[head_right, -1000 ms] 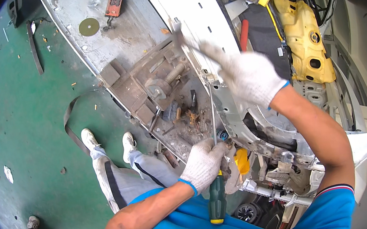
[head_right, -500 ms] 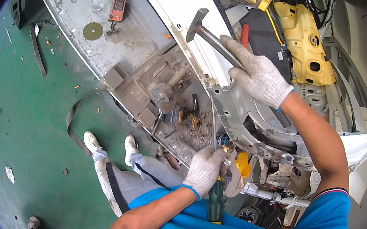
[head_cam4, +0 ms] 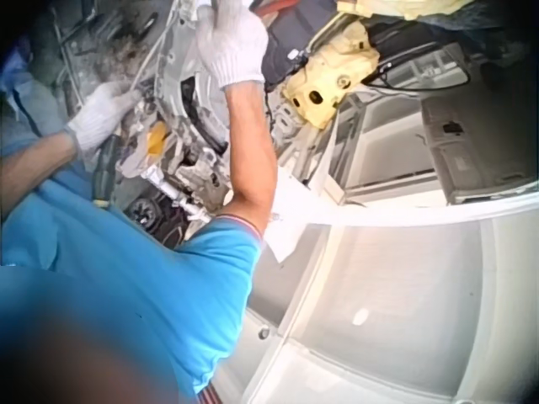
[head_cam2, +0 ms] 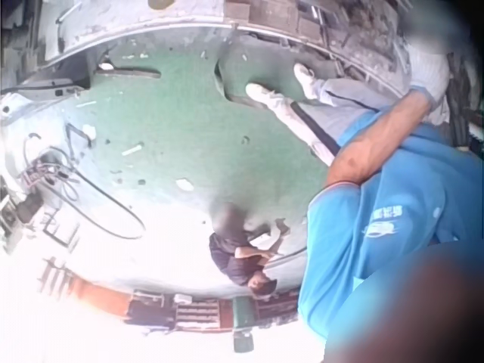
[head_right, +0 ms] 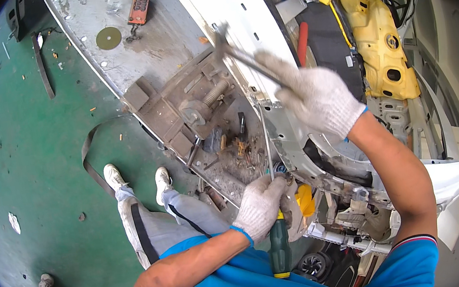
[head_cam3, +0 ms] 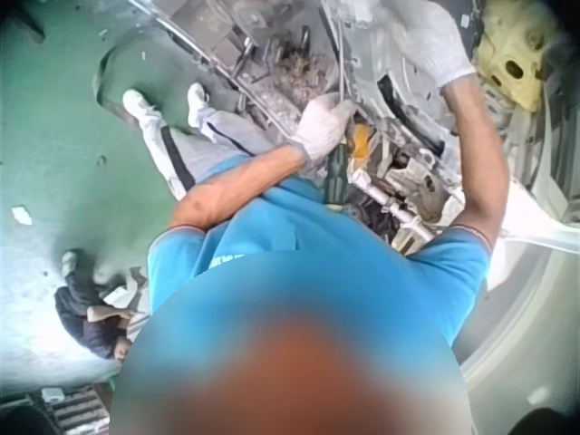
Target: The person uses a hammer and a metal bar to repeatedly strike and pry a section of a white car body panel. The person works on the panel's edge and seam area, adjusting the bar's position and striking it to deform or separate the metal.
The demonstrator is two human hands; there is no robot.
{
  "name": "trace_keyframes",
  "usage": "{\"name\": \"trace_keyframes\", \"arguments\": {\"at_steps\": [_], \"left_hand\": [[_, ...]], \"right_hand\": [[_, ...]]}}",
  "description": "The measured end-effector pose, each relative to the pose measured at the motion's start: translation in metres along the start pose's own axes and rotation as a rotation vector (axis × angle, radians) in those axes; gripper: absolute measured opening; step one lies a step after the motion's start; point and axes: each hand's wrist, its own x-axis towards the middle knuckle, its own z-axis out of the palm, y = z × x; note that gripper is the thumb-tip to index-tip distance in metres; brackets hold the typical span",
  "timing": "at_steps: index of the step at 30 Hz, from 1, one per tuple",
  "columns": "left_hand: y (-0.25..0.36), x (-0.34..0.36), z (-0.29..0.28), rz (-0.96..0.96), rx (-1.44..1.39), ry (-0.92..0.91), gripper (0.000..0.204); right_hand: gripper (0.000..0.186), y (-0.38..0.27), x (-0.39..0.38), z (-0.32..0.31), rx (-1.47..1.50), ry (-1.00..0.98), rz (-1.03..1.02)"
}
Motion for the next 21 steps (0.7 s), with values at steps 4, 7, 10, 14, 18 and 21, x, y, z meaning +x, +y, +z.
{"name": "trace_keyframes", "arguments": {"at_steps": [4,7,10,14,18,21], "left_hand": [[-0.012,0.006,0.001,-0.022,-0.04,-0.027,0.026],[-0.026,0.004,-0.005,0.219,0.185,-0.092,0.024],[-0.039,-0.003,-0.009,0.057,0.263,-0.156,0.025],[-0.036,-0.003,-0.021,-0.235,-0.066,0.06,0.026],[-0.027,-0.008,-0.055,-0.233,-0.004,0.147,0.028],[-0.023,-0.019,-0.09,-0.189,0.137,0.139,0.027]], "right_hand": [[0.078,0.011,-0.001,0.016,-0.059,0.112,-0.085],[0.084,0.013,-0.033,0.029,-0.371,-0.771,0.113],[0.073,0.015,-0.076,0.023,-0.248,-0.765,0.218],[0.064,0.012,-0.116,0.022,0.387,-0.284,0.439],[0.057,-0.011,-0.157,0.073,0.849,-0.101,0.635],[0.047,-0.029,-0.178,0.142,0.664,0.082,0.562]]}}
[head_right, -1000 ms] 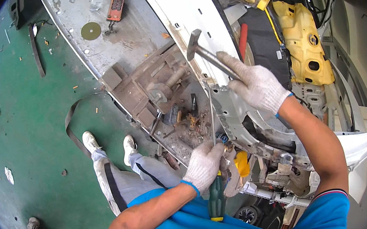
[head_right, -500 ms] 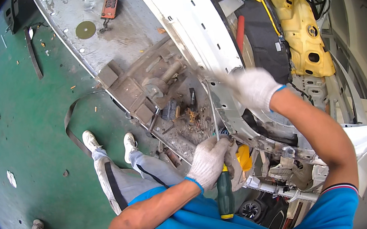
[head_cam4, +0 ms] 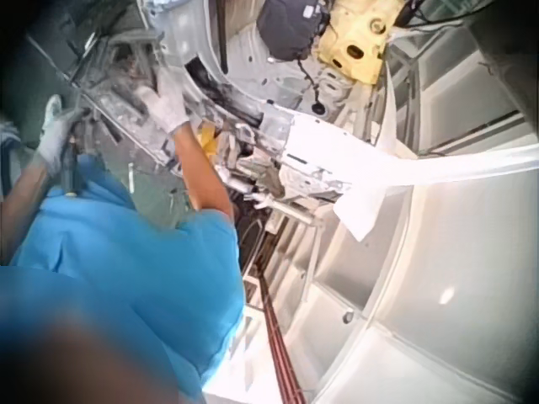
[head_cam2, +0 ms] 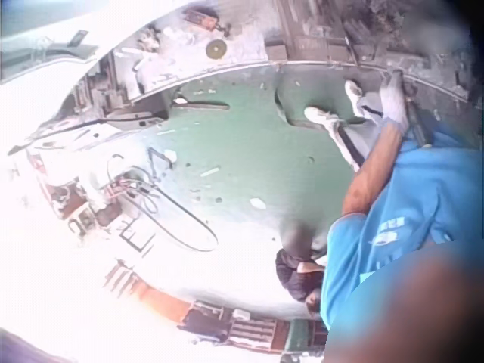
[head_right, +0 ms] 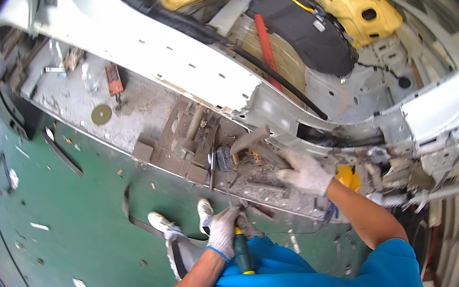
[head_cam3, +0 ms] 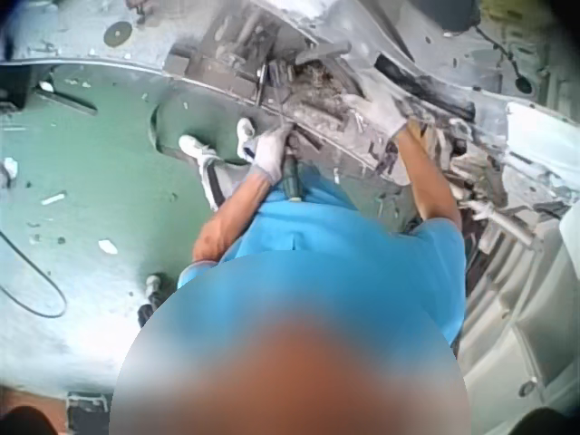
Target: The person uses a hammer and a metal bar to repeatedly strike and pry a section of a white car body panel. The person works on the panel's edge and seam area, adjusting the bar's position and striking it to deform or separate the metal.
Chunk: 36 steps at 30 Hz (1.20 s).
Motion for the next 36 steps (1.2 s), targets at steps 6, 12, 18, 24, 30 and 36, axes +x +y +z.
{"name": "trace_keyframes", "arguments": {"at_steps": [6,12,18,24,30,36], "left_hand": [[0.003,-0.014,-0.065,-0.11,0.027,0.313,0.018],[0.003,-0.035,-0.101,0.022,0.117,0.536,0.018],[-0.003,-0.049,-0.08,0.167,0.147,0.742,0.027],[-0.002,-0.039,0.016,0.567,0.312,0.715,0.033],[-0.032,0.031,0.104,0.715,0.53,0.426,0.026],[-0.086,0.093,0.126,0.391,0.38,0.264,0.019]], "right_hand": [[0.046,0.039,0.028,0.098,0.06,-0.054,0.128],[0.037,0.063,0.08,0.105,0.116,0.026,0.028],[0.042,0.113,0.032,0.125,0.356,0.114,0.049],[0.046,0.113,-0.032,0.178,0.825,0.018,0.094],[0.051,0.105,-0.085,0.182,1.085,0.184,-0.278],[0.069,0.159,-0.119,0.194,1.016,0.066,-0.061]]}}
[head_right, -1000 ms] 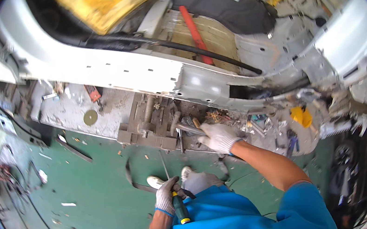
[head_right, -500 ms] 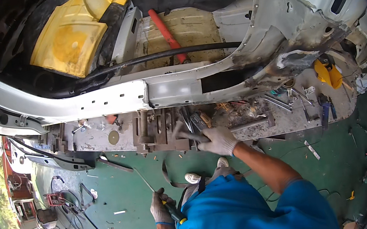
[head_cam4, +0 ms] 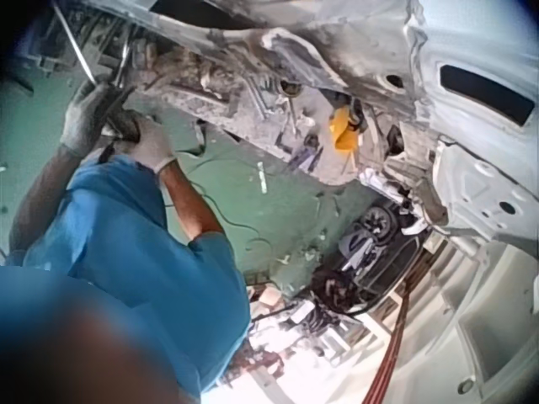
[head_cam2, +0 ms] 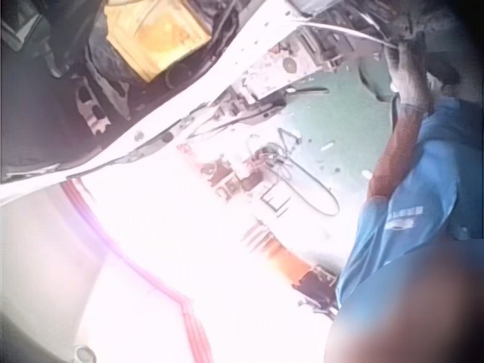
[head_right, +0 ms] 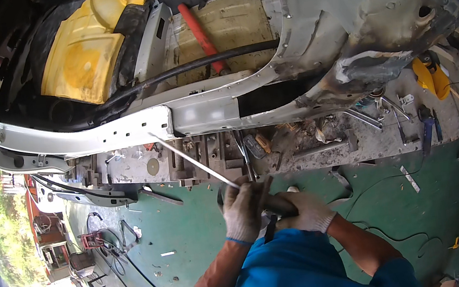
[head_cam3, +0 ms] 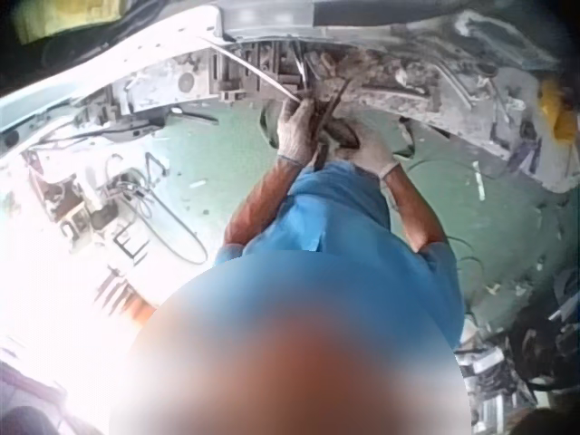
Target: The person uses a hammer and a metal bar to repeatedly strike and pry a section of a white car body panel. The person works on the panel's edge and seam area, adjusting the bar's position and striking it to deform or separate the metal.
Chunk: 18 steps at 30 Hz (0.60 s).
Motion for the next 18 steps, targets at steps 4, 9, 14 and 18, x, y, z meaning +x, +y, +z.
{"name": "trace_keyframes", "arguments": {"at_steps": [4,9,14,18], "left_hand": [[-0.012,0.022,0.002,-0.068,0.175,-0.06,0.024],[0.022,0.065,-0.017,0.067,0.351,-0.038,0.024],[0.049,0.075,-0.021,0.134,0.486,-0.039,0.025],[0.06,0.074,-0.021,0.098,0.467,0.009,0.028]], "right_hand": [[0.075,0.023,-0.024,-0.002,-0.059,0.065,0.123],[0.073,0.037,-0.027,0.009,-0.034,0.084,0.096],[0.066,0.035,-0.012,0.015,0.043,0.058,0.081],[0.051,0.032,0.001,0.017,0.402,-0.074,0.302]]}}
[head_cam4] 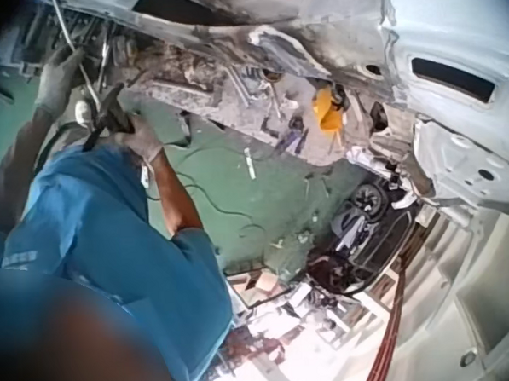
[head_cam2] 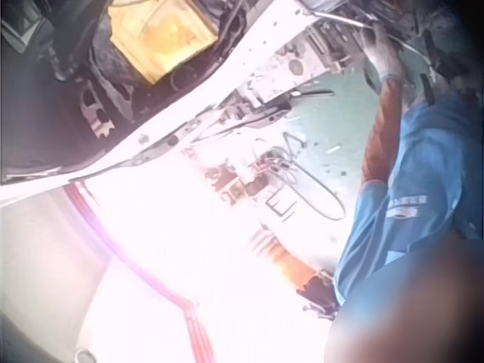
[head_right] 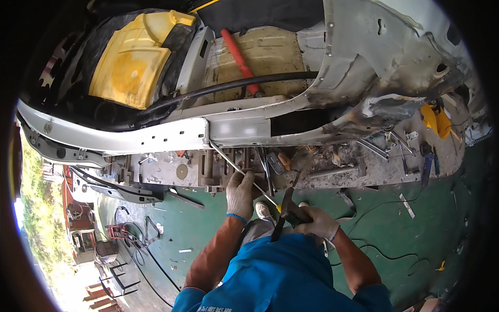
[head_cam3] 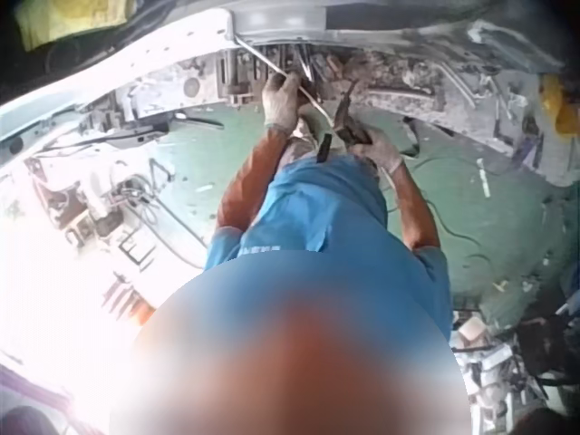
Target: The person uses a hammer and a metal bar to repeatedly strike and pry a section of a white car body panel. The person works on the panel's edge and seam area, adjusting the bar's position and striking it to deform or separate the metal.
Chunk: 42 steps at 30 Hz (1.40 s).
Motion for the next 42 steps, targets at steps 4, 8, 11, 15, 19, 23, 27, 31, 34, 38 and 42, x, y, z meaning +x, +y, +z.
{"name": "trace_keyframes", "arguments": {"at_steps": [4,8,11,15,19,23,27,31,34,38,42], "left_hand": [[0.002,0.008,-0.006,0.029,0.008,0.006,0.029],[0.001,0.012,-0.009,0.044,0.04,0.025,0.029],[0.004,0.013,-0.009,0.066,0.061,0.01,0.029],[0.007,0.015,-0.008,0.029,0.026,-0.009,0.03],[0.003,0.014,-0.007,0.052,0.052,0.006,0.028],[0.002,0.013,-0.008,0.042,0.07,0.029,0.027],[0.008,0.013,-0.008,0.068,0.047,0.012,0.027],[0.012,0.013,-0.006,0.105,0.051,0.035,0.027],[0.015,0.011,-0.005,0.083,0.018,0.029,0.028],[0.022,0.008,-0.002,0.106,0.036,0.032,0.028],[0.03,0.002,0.002,0.083,0.015,0.037,0.028]], "right_hand": [[0.04,0.0,0.006,0.005,0.303,-0.005,0.0],[0.043,0.004,0.008,0.013,0.39,-0.048,0.001],[0.047,0.005,0.009,0.017,0.424,-0.024,-0.07],[0.049,0.003,0.009,0.017,0.437,0.013,-0.079],[0.051,0.004,0.008,0.015,0.359,0.037,-0.088],[0.053,0.007,0.009,0.014,0.386,-0.001,-0.064],[0.056,0.009,0.013,0.016,0.402,0.04,-0.079],[0.059,0.006,0.014,0.017,0.475,0.008,-0.074],[0.059,0.001,0.01,0.016,0.471,-0.008,-0.076],[0.056,-0.008,0.003,0.017,0.468,-0.01,-0.091],[0.047,-0.019,-0.006,0.017,0.47,0.015,-0.073]]}}
